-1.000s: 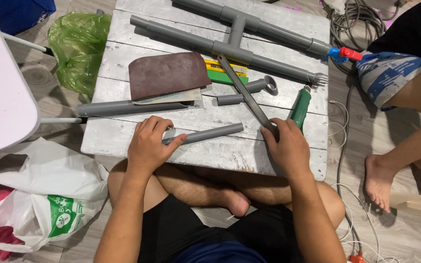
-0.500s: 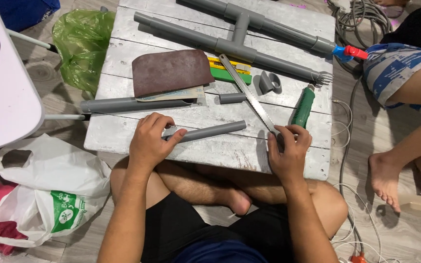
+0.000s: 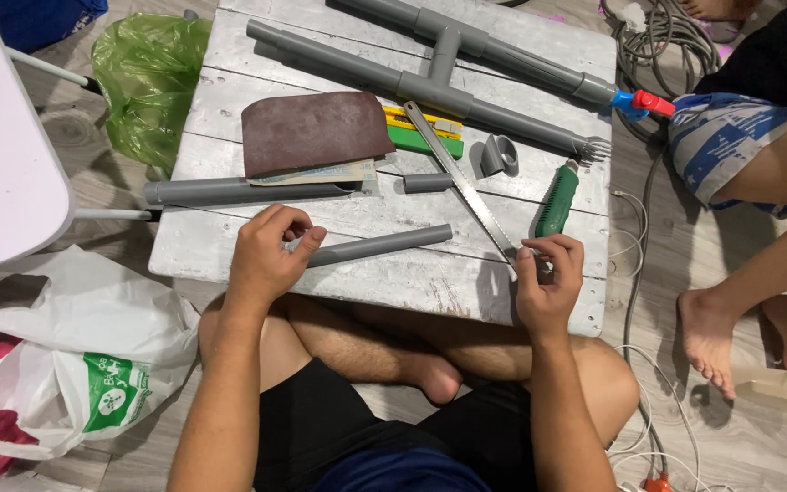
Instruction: The person sands the cut edges of small gray plastic pipe pieces using a piece of sandpaper on a white table. After sanding, the person wipes a metal saw with a tissue.
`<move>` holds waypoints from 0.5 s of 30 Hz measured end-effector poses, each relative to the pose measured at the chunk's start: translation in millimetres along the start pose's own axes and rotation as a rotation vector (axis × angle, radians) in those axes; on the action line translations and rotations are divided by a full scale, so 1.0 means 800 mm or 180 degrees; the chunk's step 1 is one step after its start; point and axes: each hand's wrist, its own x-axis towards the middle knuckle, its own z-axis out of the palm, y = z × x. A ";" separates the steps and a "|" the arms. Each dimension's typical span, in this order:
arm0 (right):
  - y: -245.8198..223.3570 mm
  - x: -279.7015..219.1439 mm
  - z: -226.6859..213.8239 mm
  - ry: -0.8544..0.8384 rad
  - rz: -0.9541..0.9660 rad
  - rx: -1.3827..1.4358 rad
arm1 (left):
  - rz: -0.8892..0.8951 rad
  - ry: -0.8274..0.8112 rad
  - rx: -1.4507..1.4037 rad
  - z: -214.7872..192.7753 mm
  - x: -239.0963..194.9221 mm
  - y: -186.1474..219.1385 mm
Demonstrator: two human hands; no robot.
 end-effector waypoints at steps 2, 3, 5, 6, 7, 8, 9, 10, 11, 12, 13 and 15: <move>0.004 -0.002 -0.001 0.0041 0.0046 0.0064 | 0.0001 -0.0014 -0.0001 -0.001 -0.001 0.002; 0.006 -0.002 -0.001 0.0084 0.0082 0.0122 | 0.0005 -0.0020 -0.0008 -0.001 -0.001 0.003; 0.007 -0.001 -0.004 0.0093 0.0117 0.0204 | 0.0046 -0.0029 0.0005 -0.001 0.000 0.006; 0.008 -0.001 -0.005 0.0097 0.0155 0.0282 | 0.0079 -0.0040 0.0017 -0.002 0.000 0.006; 0.009 -0.002 -0.005 0.0110 0.0155 0.0282 | 0.0092 -0.0044 0.0017 -0.001 -0.001 0.006; 0.010 -0.002 -0.006 0.0112 0.0183 0.0310 | 0.0082 -0.0048 -0.0004 -0.001 -0.001 0.005; 0.010 -0.003 -0.006 0.0112 0.0209 0.0338 | 0.0070 -0.0051 -0.0025 -0.001 -0.002 0.005; 0.011 -0.003 -0.007 0.0123 0.0208 0.0338 | 0.0081 -0.0054 -0.0025 0.000 -0.002 0.006; 0.012 -0.003 -0.007 0.0140 0.0229 0.0363 | 0.0054 -0.0060 -0.0037 -0.001 -0.001 0.005; 0.012 -0.002 -0.006 0.0156 0.0250 0.0388 | 0.0028 -0.0067 -0.0048 -0.001 -0.001 0.004; 0.013 -0.002 -0.006 0.0159 0.0254 0.0391 | 0.0029 -0.0072 -0.0045 -0.001 0.000 0.004; 0.013 -0.003 -0.005 0.0192 0.0238 0.0402 | 0.0028 -0.0071 -0.0045 -0.002 0.000 0.004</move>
